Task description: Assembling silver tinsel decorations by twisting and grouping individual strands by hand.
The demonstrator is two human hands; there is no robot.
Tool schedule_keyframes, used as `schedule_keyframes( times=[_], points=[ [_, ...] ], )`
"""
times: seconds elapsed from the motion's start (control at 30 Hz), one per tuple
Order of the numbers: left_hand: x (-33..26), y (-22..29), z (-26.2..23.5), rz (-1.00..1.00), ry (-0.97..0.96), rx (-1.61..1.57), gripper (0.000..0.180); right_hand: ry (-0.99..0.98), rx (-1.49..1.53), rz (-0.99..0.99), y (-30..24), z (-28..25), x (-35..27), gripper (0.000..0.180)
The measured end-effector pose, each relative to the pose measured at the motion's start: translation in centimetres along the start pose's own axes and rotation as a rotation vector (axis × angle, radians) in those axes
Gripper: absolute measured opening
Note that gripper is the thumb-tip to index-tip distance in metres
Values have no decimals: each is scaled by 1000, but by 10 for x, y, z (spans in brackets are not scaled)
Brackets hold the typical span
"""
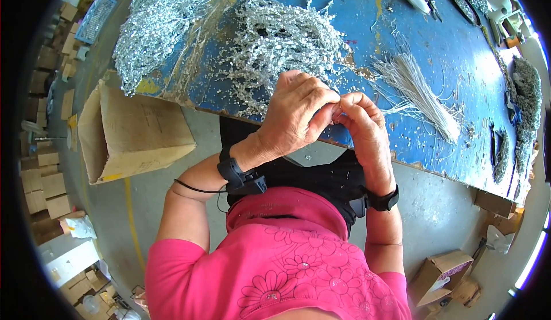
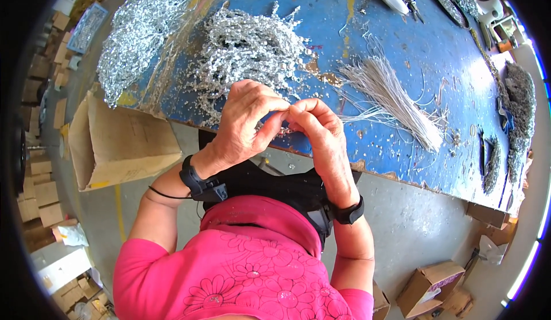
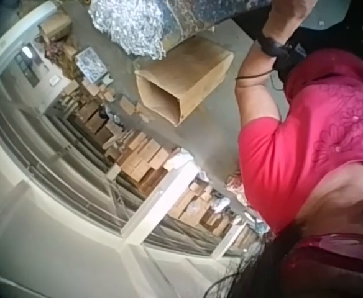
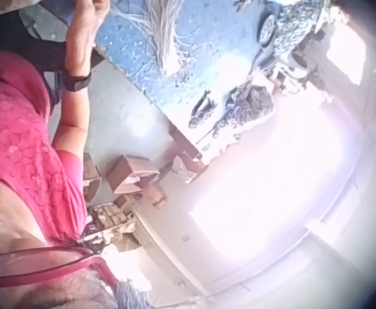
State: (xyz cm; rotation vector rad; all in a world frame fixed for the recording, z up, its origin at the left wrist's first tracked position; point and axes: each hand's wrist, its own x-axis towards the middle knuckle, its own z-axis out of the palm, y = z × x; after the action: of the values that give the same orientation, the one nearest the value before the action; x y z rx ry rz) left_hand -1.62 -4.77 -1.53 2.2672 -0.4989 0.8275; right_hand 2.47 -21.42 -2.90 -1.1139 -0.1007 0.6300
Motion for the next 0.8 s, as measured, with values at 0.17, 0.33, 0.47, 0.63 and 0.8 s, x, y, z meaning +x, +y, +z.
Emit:
schedule_keyframes(
  times=[0.17, 0.33, 0.47, 0.63, 0.8],
  points=[
    [-2, 2, 0, -45, -18, -55, 17, -8, 58, 14, 1, -2, 0, 10],
    [-6, 5, 6, -449, -81, -448, 13, 46, 57, -27, 0, 4, -1, 8],
    [-5, 6, 9, -404, -57, -440, 12, 62, 72, -75, 2, 4, -1, 6],
    [-5, 7, 11, -542, -60, -592, 8, 55, 88, -77, 3, 3, -1, 6],
    [-6, 7, 10, -604, -69, -715, 5, 63, 45, -95, 6, 4, -2, 6]
  ],
)
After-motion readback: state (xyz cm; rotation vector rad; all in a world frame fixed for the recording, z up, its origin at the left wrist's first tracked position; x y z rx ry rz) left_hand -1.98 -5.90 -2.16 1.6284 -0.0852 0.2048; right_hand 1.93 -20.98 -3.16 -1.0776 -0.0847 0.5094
